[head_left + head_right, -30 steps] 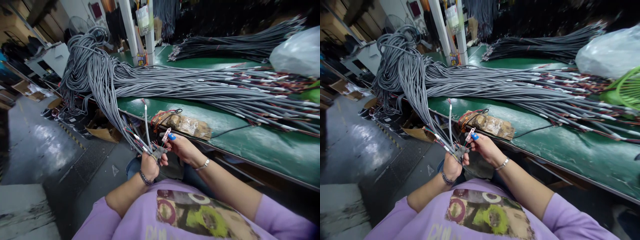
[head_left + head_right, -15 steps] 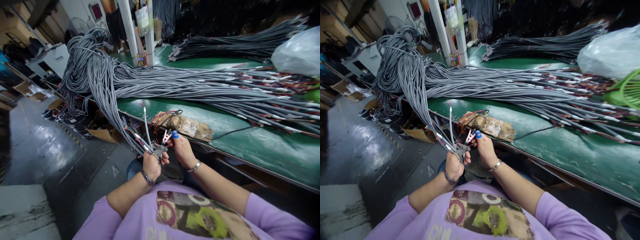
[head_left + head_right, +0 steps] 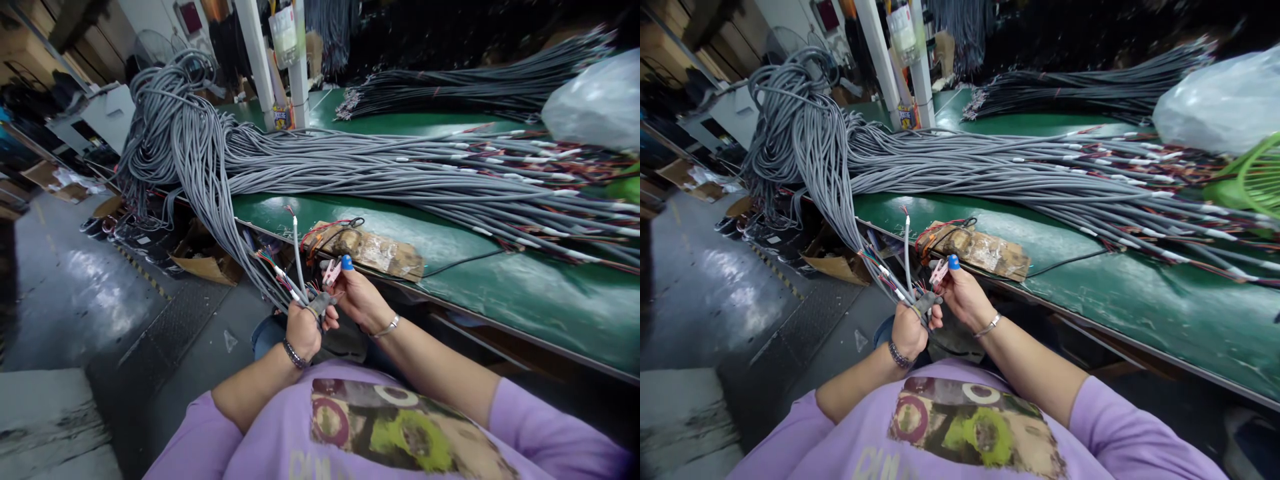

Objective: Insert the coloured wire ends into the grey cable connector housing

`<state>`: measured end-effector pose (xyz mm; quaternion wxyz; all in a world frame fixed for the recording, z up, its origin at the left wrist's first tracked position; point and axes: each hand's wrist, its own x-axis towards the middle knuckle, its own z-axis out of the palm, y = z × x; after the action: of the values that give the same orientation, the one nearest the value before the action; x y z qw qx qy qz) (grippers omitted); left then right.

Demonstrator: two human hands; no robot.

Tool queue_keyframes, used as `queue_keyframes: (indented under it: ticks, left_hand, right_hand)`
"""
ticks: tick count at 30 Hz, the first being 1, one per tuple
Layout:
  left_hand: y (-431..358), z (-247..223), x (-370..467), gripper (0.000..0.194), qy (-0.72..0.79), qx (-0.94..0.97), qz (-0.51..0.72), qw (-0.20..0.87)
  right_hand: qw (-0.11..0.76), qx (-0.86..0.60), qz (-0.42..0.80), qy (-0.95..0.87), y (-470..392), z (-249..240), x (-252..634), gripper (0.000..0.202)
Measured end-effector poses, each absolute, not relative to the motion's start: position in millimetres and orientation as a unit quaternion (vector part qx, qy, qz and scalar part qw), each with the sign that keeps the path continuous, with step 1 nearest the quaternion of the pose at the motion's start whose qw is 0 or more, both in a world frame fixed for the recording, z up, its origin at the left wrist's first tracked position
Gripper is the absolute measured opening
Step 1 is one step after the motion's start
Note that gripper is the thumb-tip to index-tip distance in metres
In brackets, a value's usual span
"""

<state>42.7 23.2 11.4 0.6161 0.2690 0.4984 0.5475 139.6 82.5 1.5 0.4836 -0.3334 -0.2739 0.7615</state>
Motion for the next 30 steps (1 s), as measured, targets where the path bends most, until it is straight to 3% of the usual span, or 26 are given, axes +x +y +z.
queue_keyframes:
  ticks: [3, 9, 14, 30]
  left_hand:
    - [21, 13, 41, 0.038, 0.503, 0.271, 0.542, 0.616]
    - [12, 17, 38, 0.035, 0.491, 0.272, 0.555, 0.614]
    - [11, 21, 37, 0.035, 0.489, 0.269, 0.577, 0.596]
    - [26, 15, 38, 0.037, 0.503, 0.256, 0.571, 0.596]
  right_hand:
    - [0.512, -0.339, 0.762, -0.207, 80, 2, 141, 0.044]
    - [0.449, -0.32, 0.81, -0.199, 75, 7, 153, 0.043]
    - [0.455, -0.317, 0.798, -0.237, 74, 10, 154, 0.027]
    - [0.469, -0.344, 0.788, -0.203, 79, 10, 151, 0.019]
